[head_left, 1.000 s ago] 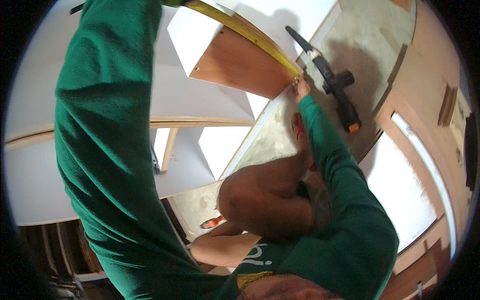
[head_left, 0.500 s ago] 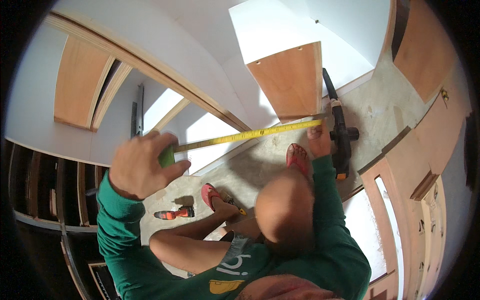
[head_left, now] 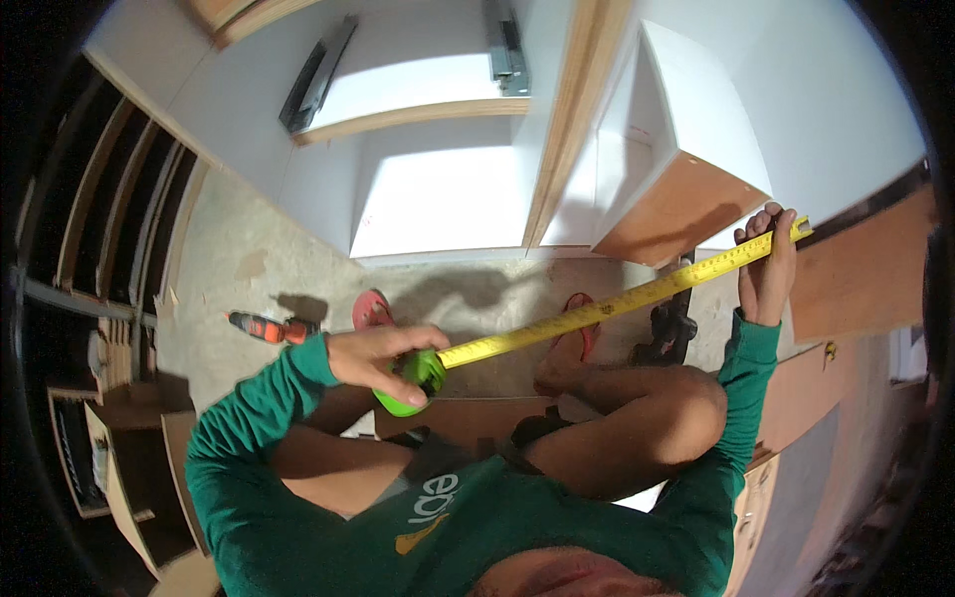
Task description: The person scrapes a metal drawer slide with a utility knife, places it into a cabinet, and measures the cabinet interior and slide with a tape measure. The person remains seated on the floor during the process.
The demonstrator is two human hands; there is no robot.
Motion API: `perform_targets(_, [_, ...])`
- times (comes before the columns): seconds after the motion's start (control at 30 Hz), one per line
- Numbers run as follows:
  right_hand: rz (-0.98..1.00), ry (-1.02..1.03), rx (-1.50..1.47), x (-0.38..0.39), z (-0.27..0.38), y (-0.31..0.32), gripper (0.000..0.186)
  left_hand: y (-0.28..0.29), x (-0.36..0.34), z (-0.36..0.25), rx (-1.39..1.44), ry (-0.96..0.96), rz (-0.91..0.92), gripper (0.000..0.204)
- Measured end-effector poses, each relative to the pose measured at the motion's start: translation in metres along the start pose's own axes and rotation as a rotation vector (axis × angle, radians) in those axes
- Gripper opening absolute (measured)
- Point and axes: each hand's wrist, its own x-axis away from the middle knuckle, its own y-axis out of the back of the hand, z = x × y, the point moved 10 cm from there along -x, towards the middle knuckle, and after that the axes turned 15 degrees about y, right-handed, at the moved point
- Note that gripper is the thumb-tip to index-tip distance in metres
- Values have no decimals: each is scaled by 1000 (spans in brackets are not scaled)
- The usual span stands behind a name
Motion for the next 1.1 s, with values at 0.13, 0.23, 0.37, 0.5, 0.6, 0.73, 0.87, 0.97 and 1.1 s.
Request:
perform_targets(0.13, [354,-147,20,23,-11,-92,47,69,41,70,333,118,-340,47])
perform_targets(0.23, [666,-361,53,69,-43,-164,51,105,90,110,306,173,-494,40])
perform_targets(0.37, [684,-536,41,100,-88,-231,47,104,140,160,323,218,-617,37])
perform_targets(0.5, [821,-553,-32,127,-143,-303,42,89,172,212,376,234,-840,39])
perform_targets(0.6, [756,-612,11,132,-193,-339,39,68,202,242,318,218,-1037,46])
perform_targets(0.73, [611,-437,-165,101,-216,-369,36,4,254,307,492,243,-1206,50])
perform_targets(0.87, [407,-287,-361,45,-221,-360,35,-86,309,380,698,243,-1492,43])
perform_targets(0.97, [271,-235,-319,20,-229,-342,34,-127,305,412,882,239,-1665,39])
perform_targets(1.1, [247,-237,-426,18,-235,-349,34,-138,242,381,1081,225,-1729,35])
